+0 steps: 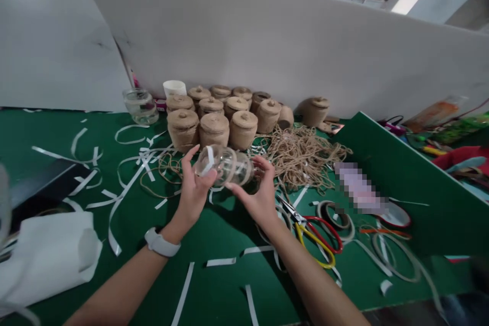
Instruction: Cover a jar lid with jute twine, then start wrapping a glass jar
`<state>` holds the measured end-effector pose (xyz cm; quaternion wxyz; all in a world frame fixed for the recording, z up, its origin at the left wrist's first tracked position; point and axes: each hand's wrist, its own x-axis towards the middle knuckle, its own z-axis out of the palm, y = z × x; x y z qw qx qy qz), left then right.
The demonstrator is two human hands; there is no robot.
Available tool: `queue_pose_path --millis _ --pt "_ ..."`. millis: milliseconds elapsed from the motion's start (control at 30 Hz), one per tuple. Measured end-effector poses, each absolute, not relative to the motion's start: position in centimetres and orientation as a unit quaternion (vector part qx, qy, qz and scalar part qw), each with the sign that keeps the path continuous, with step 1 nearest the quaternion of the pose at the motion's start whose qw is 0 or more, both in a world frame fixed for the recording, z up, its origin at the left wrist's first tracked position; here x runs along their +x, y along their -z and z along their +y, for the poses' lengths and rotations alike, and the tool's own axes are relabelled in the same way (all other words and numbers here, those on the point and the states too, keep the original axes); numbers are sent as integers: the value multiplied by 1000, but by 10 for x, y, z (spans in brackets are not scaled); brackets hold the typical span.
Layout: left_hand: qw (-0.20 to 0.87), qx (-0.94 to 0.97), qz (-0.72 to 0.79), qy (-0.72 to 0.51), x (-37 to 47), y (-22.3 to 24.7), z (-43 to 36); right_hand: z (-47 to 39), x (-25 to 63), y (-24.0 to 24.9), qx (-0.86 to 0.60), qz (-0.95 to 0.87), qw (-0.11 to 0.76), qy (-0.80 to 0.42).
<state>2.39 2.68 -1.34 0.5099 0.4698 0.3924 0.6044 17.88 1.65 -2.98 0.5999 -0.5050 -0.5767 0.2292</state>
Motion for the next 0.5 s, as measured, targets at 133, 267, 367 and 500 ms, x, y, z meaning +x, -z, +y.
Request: queue_pose_path --millis 133,267,367,500 --pt "595 410 355 -593 34 10 20 18 173 31 -461 -484 647 -366" --pt "581 458 364 -566 34 10 17 18 172 28 -412 -459 661 -428" --pt "495 571 398 -520 27 10 17 19 179 27 -413 -456 676 -405" --pt "441 633 425 -473 26 11 13 17 186 27 -455 -468 671 -352"
